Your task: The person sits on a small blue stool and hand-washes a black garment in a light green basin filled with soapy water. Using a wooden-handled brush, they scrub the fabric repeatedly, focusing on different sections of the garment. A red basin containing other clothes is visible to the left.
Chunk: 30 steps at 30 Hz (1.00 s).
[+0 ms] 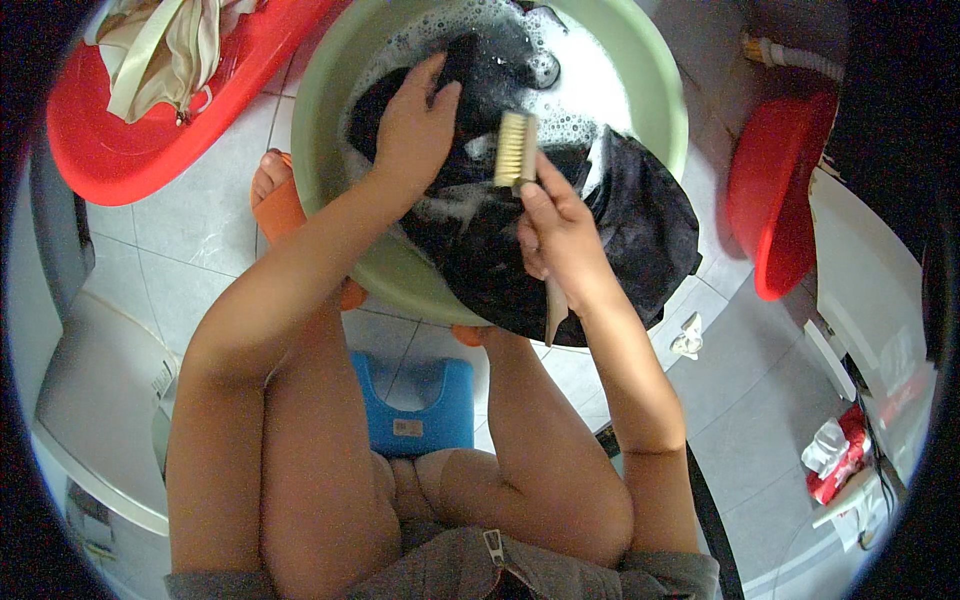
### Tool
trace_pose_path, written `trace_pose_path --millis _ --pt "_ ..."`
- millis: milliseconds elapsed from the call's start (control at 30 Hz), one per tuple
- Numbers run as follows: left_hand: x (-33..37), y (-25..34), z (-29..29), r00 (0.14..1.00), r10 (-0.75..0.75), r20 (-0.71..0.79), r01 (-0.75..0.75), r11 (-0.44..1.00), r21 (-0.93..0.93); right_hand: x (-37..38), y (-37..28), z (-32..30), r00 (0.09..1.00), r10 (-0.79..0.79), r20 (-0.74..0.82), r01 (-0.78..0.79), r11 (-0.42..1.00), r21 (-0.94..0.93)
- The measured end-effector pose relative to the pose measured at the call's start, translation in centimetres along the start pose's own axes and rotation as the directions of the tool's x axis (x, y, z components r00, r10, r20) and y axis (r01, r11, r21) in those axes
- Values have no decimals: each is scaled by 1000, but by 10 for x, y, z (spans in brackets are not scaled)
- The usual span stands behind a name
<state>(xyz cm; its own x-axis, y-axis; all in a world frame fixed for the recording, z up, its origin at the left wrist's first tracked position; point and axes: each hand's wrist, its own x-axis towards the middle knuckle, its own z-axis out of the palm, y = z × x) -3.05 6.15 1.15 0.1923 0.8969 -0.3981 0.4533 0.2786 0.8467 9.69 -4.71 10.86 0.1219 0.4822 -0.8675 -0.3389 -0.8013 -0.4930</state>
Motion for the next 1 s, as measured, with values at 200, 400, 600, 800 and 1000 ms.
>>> trace_pose_path --millis 200,400,600,800,1000 --pt "47 12 16 771 593 232 -613 592 523 10 -15 -14 984 -56 -167 98 962 253" --pt "92 20 36 766 334 550 -642 442 626 31 -12 -15 980 -47 -195 105 949 296" --pt "91 7 11 848 26 530 -254 896 363 22 -5 -3 986 -105 -131 122 984 130" --pt "33 34 -21 808 -291 512 389 916 -93 22 25 23 841 -539 -33 479 773 -416" --pt "8 24 -24 784 -479 395 591 770 -240 53 3 21 836 -544 -72 396 688 -608"
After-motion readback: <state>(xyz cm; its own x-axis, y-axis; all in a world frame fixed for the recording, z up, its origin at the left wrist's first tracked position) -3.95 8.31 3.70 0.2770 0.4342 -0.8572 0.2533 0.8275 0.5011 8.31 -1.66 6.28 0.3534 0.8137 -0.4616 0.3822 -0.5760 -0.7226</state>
